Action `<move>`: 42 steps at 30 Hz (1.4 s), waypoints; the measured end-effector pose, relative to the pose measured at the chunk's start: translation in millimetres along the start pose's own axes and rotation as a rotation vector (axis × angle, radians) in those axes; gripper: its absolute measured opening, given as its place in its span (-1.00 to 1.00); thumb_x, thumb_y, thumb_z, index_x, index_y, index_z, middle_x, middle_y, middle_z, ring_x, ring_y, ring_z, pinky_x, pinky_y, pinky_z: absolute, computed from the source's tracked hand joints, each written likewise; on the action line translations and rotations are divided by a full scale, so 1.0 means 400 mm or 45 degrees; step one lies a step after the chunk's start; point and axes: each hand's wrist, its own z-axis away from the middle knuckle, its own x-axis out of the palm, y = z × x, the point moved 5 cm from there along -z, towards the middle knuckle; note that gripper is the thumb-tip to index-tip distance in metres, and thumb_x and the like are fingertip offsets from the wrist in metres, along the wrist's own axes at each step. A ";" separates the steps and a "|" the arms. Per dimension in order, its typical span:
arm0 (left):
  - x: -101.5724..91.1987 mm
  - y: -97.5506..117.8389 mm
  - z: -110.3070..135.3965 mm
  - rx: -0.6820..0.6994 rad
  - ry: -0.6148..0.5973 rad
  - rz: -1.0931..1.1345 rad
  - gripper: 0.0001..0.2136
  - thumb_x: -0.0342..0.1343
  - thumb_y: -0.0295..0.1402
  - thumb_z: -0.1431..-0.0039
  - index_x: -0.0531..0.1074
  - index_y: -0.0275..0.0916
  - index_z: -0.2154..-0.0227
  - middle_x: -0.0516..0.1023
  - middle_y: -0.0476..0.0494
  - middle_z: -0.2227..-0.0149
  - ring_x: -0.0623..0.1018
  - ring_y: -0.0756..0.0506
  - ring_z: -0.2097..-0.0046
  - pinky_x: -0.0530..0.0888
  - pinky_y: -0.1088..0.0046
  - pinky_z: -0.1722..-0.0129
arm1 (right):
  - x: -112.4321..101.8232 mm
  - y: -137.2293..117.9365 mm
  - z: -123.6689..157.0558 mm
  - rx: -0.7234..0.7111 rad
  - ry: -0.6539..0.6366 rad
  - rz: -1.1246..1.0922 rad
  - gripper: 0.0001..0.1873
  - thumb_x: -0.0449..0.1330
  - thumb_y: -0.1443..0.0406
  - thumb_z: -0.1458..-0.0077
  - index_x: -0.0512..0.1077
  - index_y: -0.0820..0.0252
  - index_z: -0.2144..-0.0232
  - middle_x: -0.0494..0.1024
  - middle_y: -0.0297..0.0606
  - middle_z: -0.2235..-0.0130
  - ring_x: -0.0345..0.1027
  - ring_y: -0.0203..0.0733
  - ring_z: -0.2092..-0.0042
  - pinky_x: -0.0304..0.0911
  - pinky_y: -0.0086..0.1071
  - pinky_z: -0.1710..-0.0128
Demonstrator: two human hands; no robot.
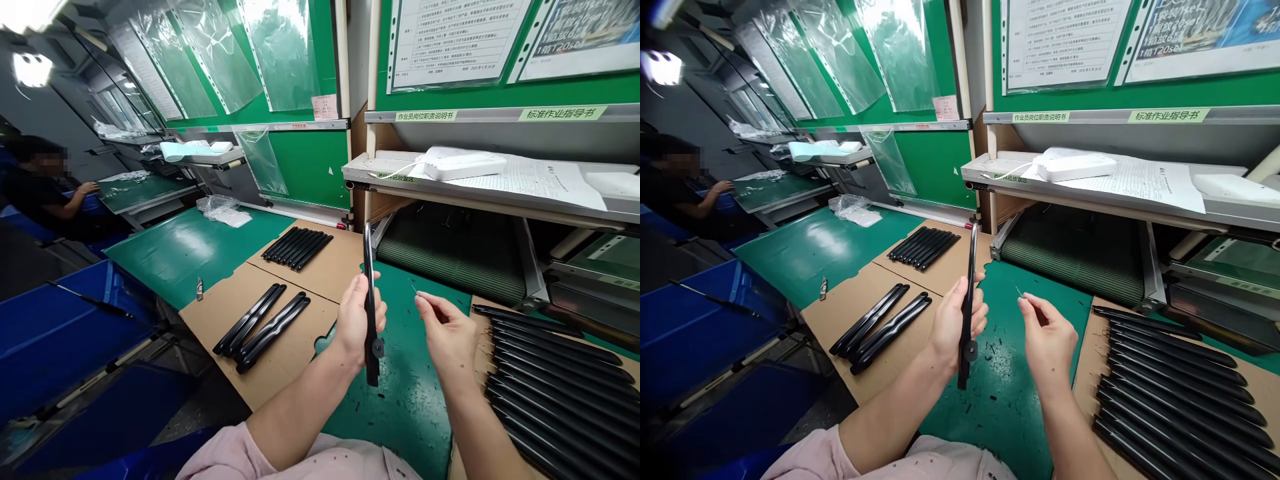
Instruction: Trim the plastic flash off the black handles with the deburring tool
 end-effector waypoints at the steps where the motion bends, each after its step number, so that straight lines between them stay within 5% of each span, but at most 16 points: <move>1: -0.003 0.002 0.000 0.032 0.023 0.015 -0.77 0.05 -0.16 -0.26 0.32 -0.22 0.21 0.02 0.20 0.63 0.00 0.13 0.67 0.00 0.64 0.73 | 0.006 -0.005 -0.004 0.016 -0.122 -0.006 -0.59 0.19 0.00 -0.13 0.57 0.22 0.30 0.59 -0.18 0.34 0.41 -0.15 0.38 0.30 -0.34 0.39; 5: -0.012 0.023 -0.006 0.251 0.116 0.044 -0.83 0.13 -0.25 -0.21 0.28 -0.20 0.33 0.03 0.19 0.62 0.05 0.12 0.65 0.08 0.62 0.70 | 0.064 -0.050 0.055 0.029 -0.846 -0.008 -0.56 0.15 -0.03 -0.15 0.45 0.21 0.50 0.34 -0.38 0.56 0.11 -0.33 0.52 0.02 -0.44 0.54; 7: -0.016 0.032 -0.004 0.345 0.114 0.042 -0.82 0.13 -0.27 -0.21 0.26 -0.20 0.40 0.10 0.16 0.61 0.16 0.11 0.61 0.21 0.60 0.62 | 0.069 -0.059 0.066 0.058 -0.941 0.004 -0.61 0.22 0.00 -0.09 0.40 0.20 0.51 0.22 -0.44 0.59 0.04 -0.34 0.51 -0.03 -0.44 0.53; 10: -0.020 0.030 0.004 0.322 -0.017 -0.055 -0.82 0.17 -0.31 -0.17 0.30 -0.22 0.44 0.33 0.06 0.53 0.42 0.03 0.44 0.42 0.48 0.36 | 0.039 -0.052 0.012 0.028 -0.772 0.062 -0.66 0.28 0.03 -0.03 0.44 0.19 0.45 0.17 -0.46 0.59 0.03 -0.33 0.51 -0.04 -0.44 0.53; 14: -0.041 0.039 0.018 0.421 -0.013 -0.192 -0.87 0.26 -0.40 -0.06 0.40 -0.24 0.48 0.49 -0.07 0.34 0.55 -0.16 0.14 0.45 0.27 0.08 | -0.027 -0.050 -0.068 -0.155 -0.384 0.239 -0.57 0.10 -0.04 -0.19 0.52 0.14 0.17 0.44 -0.27 0.37 0.29 -0.19 0.36 0.16 -0.38 0.42; 17: -0.038 0.058 0.034 0.684 0.077 -0.288 -0.93 0.24 -0.43 -0.08 0.45 -0.21 0.45 0.50 -0.09 0.28 0.54 -0.18 0.05 0.40 0.15 -0.08 | -0.025 -0.053 -0.052 -0.211 -0.287 0.203 -0.54 -0.05 0.02 -0.32 0.51 0.11 0.05 0.51 -0.17 0.16 0.39 -0.13 0.19 0.28 -0.33 0.29; 20: -0.015 0.067 0.053 0.880 0.070 -0.448 -0.95 0.20 -0.44 -0.13 0.47 -0.18 0.42 0.49 -0.10 0.27 0.52 -0.17 0.04 0.36 0.12 -0.13 | -0.002 -0.054 -0.007 -0.210 -0.178 0.076 -0.64 0.08 0.07 -0.28 0.54 0.11 0.08 0.54 -0.18 0.18 0.42 -0.14 0.21 0.32 -0.33 0.28; 27: 0.003 0.067 0.091 1.039 0.056 -0.708 -0.89 0.14 -0.52 -0.16 0.45 -0.15 0.36 0.48 -0.10 0.24 0.52 -0.16 0.05 0.39 0.12 -0.10 | 0.006 -0.051 0.024 -0.253 -0.008 -0.043 -0.75 0.27 0.14 -0.15 0.58 0.12 0.19 0.58 -0.23 0.21 0.47 -0.17 0.22 0.41 -0.32 0.22; 34: -0.005 0.068 0.084 0.897 0.061 -0.575 -0.88 0.15 -0.47 -0.16 0.43 -0.18 0.23 0.53 -0.14 0.19 0.52 -0.15 0.06 0.39 0.16 -0.08 | -0.026 -0.071 0.019 -0.483 0.225 0.135 -0.77 0.25 0.18 -0.17 0.59 0.16 0.20 0.59 -0.20 0.22 0.48 -0.17 0.24 0.43 -0.31 0.21; 38: -0.001 0.077 0.075 0.702 -0.013 -0.410 -0.76 0.14 -0.39 -0.19 0.26 -0.13 0.11 0.53 -0.02 0.38 0.55 -0.10 0.23 0.46 0.25 0.07 | -0.064 -0.050 -0.013 -0.419 0.334 0.232 -0.72 0.26 0.12 -0.15 0.59 0.19 0.21 0.61 -0.17 0.23 0.50 -0.09 0.23 0.39 -0.26 0.18; 40: 0.001 0.075 0.065 0.583 -0.041 -0.319 -0.77 0.12 -0.33 -0.21 0.24 -0.12 0.11 0.45 0.06 0.46 0.50 -0.03 0.41 0.49 0.37 0.27 | -0.076 -0.030 -0.027 -0.281 0.292 0.230 -0.67 0.23 0.07 -0.16 0.58 0.18 0.21 0.61 -0.20 0.30 0.50 -0.10 0.29 0.37 -0.29 0.26; 42: -0.002 0.064 0.047 0.442 -0.002 -0.240 -0.78 0.10 -0.25 -0.22 0.25 -0.13 0.12 0.34 0.12 0.51 0.35 0.06 0.57 0.39 0.52 0.53 | -0.059 -0.022 -0.023 -0.204 0.046 0.184 -0.65 0.12 0.05 -0.25 0.55 0.16 0.25 0.58 -0.26 0.38 0.45 -0.19 0.40 0.30 -0.36 0.39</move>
